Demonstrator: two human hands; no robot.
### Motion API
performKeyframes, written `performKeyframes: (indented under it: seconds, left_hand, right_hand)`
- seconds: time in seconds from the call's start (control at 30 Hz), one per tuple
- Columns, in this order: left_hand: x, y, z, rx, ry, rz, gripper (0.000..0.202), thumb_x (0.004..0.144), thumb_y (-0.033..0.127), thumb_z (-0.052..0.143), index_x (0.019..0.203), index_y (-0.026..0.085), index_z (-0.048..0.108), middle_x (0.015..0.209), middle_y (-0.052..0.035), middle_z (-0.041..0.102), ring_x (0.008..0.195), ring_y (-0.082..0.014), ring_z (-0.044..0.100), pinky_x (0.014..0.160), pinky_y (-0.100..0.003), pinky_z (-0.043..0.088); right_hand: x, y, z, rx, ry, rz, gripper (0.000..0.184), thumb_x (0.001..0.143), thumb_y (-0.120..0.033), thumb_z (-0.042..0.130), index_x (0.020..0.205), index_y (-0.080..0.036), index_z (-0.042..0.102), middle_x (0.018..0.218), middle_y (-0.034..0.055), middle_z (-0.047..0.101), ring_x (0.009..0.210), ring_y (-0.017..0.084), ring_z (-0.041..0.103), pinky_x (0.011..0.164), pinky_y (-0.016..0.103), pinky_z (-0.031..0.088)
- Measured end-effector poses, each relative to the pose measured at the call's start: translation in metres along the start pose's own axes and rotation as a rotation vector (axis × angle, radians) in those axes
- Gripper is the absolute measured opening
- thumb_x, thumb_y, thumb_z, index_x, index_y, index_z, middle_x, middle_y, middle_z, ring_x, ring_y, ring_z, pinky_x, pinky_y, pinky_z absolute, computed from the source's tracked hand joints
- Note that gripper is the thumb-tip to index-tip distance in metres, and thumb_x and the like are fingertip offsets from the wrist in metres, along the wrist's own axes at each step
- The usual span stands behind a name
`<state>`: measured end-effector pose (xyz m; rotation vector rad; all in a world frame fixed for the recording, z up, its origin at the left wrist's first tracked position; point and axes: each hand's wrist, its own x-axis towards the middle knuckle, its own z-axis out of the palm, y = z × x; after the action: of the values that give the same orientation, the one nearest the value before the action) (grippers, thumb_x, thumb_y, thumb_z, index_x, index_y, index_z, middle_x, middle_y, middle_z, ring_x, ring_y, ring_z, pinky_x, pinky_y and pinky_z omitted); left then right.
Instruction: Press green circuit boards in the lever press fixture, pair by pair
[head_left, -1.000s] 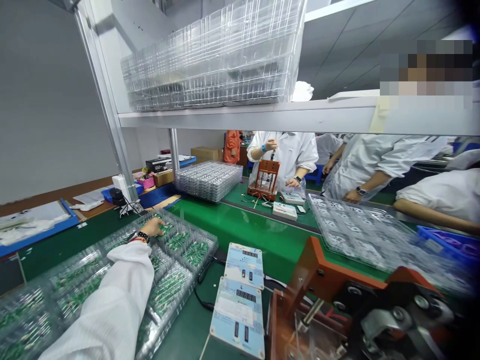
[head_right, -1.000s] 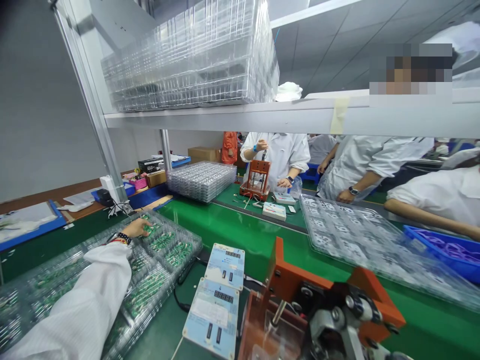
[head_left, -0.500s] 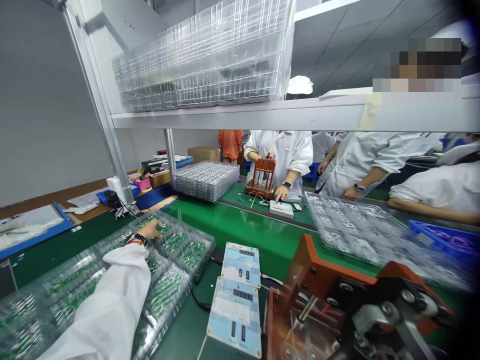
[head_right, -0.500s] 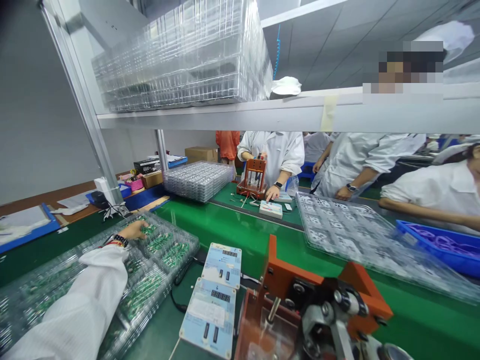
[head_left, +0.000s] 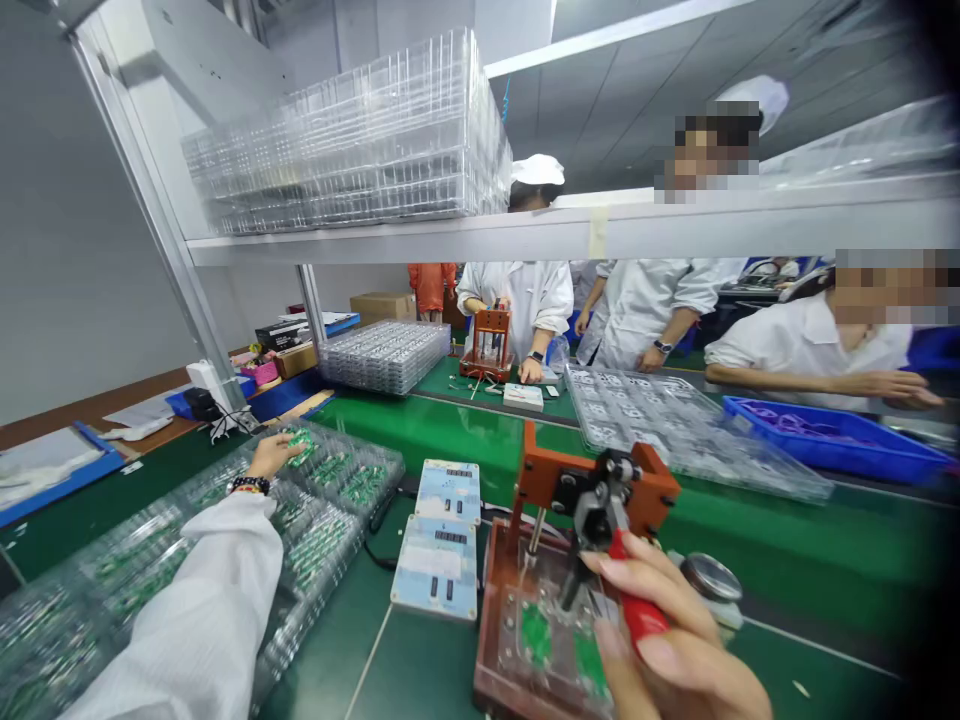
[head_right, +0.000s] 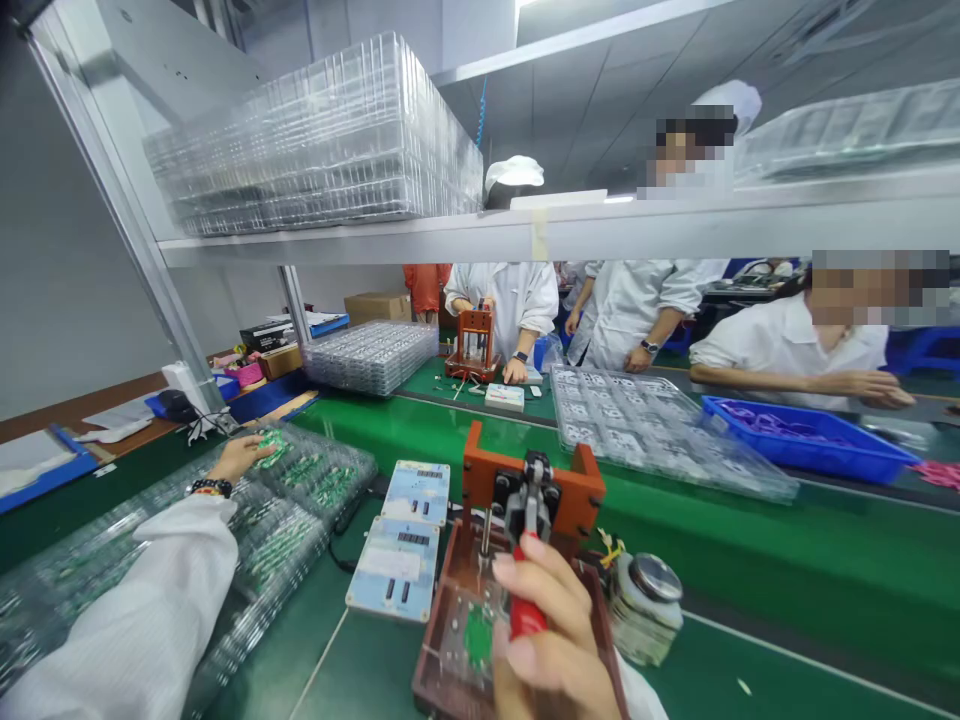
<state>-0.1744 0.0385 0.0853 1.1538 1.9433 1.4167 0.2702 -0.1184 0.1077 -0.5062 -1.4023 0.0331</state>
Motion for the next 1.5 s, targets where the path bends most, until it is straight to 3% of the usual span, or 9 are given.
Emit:
performKeyframes:
  seconds: [0.1, 0.2, 0.43, 0.57, 0.77, 0.97, 1.1, 1.27, 1.5]
  left_hand:
    - [-0.032, 0.014, 0.016, -0.098, -0.112, -0.03, 0.034, 0.067, 0.038, 0.08, 0.077, 0.011, 0.062, 0.07, 0.0001, 0.064, 0.067, -0.0165, 0.062, 0.066, -0.028, 0.049]
    - [-0.089, 0.029, 0.045, -0.216, -0.306, -0.025, 0.045, 0.05, 0.04, 0.087, 0.076, 0.012, 0.063, 0.069, -0.0002, 0.066, 0.065, -0.0149, 0.061, 0.062, -0.025, 0.046]
    - [-0.279, 0.03, 0.111, -0.321, -0.885, -0.055, 0.035, 0.06, 0.035, 0.084, 0.077, 0.012, 0.064, 0.073, -0.0026, 0.068, 0.065, -0.0147, 0.062, 0.062, -0.024, 0.045]
    - [-0.34, 0.014, 0.131, -0.231, -1.106, 0.13, 0.022, 0.066, 0.03, 0.081, 0.072, 0.014, 0.068, 0.074, -0.0031, 0.071, 0.07, -0.0169, 0.065, 0.07, -0.028, 0.047]
    - [-0.349, -0.006, 0.134, -0.01, -1.179, 0.566, 0.014, 0.082, 0.011, 0.064, 0.077, 0.022, 0.071, 0.097, -0.0019, 0.075, 0.116, -0.0223, 0.055, 0.101, -0.04, 0.034]
    - [-0.332, -0.029, 0.101, 0.166, -1.094, 0.597, 0.028, 0.089, 0.013, 0.054, 0.11, 0.028, 0.066, 0.13, -0.0029, 0.06, 0.132, -0.0219, 0.042, 0.108, -0.047, 0.032]
    - [-0.359, -0.033, 0.087, 0.328, -0.935, 0.604, 0.037, 0.095, 0.032, 0.049, 0.132, 0.028, 0.052, 0.142, -0.0076, 0.048, 0.136, -0.0265, 0.037, 0.109, -0.053, 0.03]
    - [-0.403, -0.033, 0.093, 0.589, -0.998, 0.81, 0.086, 0.084, 0.056, 0.058, 0.151, 0.031, 0.009, 0.157, -0.0104, 0.012, 0.143, -0.036, 0.013, 0.11, -0.063, 0.022]
    - [-0.374, -0.032, 0.108, 0.647, -1.006, 0.901, 0.073, 0.089, 0.051, 0.053, 0.15, 0.029, 0.018, 0.156, -0.0103, 0.021, 0.142, -0.0331, 0.02, 0.111, -0.059, 0.022]
  right_hand:
    - [0.008, -0.009, 0.001, 0.073, -0.061, 0.01, 0.025, 0.078, 0.003, 0.052, 0.09, -0.02, 0.051, 0.107, 0.0055, 0.062, 0.115, 0.025, 0.056, 0.101, 0.049, 0.042]
    - [0.01, -0.007, -0.004, 0.099, -0.134, -0.001, 0.026, 0.08, 0.001, 0.05, 0.094, -0.02, 0.051, 0.109, 0.0066, 0.061, 0.118, 0.026, 0.053, 0.101, 0.055, 0.041]
    - [0.021, -0.003, -0.025, 0.097, -0.343, -0.092, 0.034, 0.082, 0.001, 0.045, 0.106, -0.022, 0.052, 0.122, 0.0074, 0.057, 0.126, 0.026, 0.046, 0.103, 0.055, 0.041]
    - [0.025, -0.009, -0.031, 0.078, -0.43, -0.067, 0.032, 0.085, -0.001, 0.044, 0.108, -0.023, 0.05, 0.126, 0.0078, 0.054, 0.131, 0.025, 0.041, 0.107, 0.054, 0.038]
    - [0.029, -0.007, -0.027, -0.128, -0.397, -0.188, 0.017, 0.09, -0.014, 0.052, 0.103, -0.023, 0.046, 0.133, 0.0108, 0.049, 0.134, 0.026, 0.037, 0.104, 0.051, 0.04]
    - [0.039, 0.016, -0.019, -0.27, -0.366, -0.466, 0.01, 0.095, -0.025, 0.044, 0.105, -0.023, 0.042, 0.118, 0.0124, 0.058, 0.122, 0.025, 0.05, 0.09, 0.044, 0.047]
    - [0.046, 0.021, -0.018, -0.324, -0.36, -0.561, 0.012, 0.096, -0.028, 0.045, 0.105, -0.021, 0.044, 0.11, 0.0116, 0.061, 0.115, 0.025, 0.055, 0.083, 0.04, 0.048]
    - [0.049, 0.022, -0.019, -0.327, -0.363, -0.586, 0.012, 0.097, -0.032, 0.043, 0.101, -0.021, 0.046, 0.104, 0.0109, 0.063, 0.111, 0.025, 0.058, 0.076, 0.037, 0.05]
    - [0.07, 0.009, -0.021, -0.156, -0.327, -0.479, 0.016, 0.094, -0.035, 0.052, 0.1, -0.021, 0.05, 0.093, 0.0049, 0.066, 0.09, 0.019, 0.066, 0.07, 0.034, 0.054]
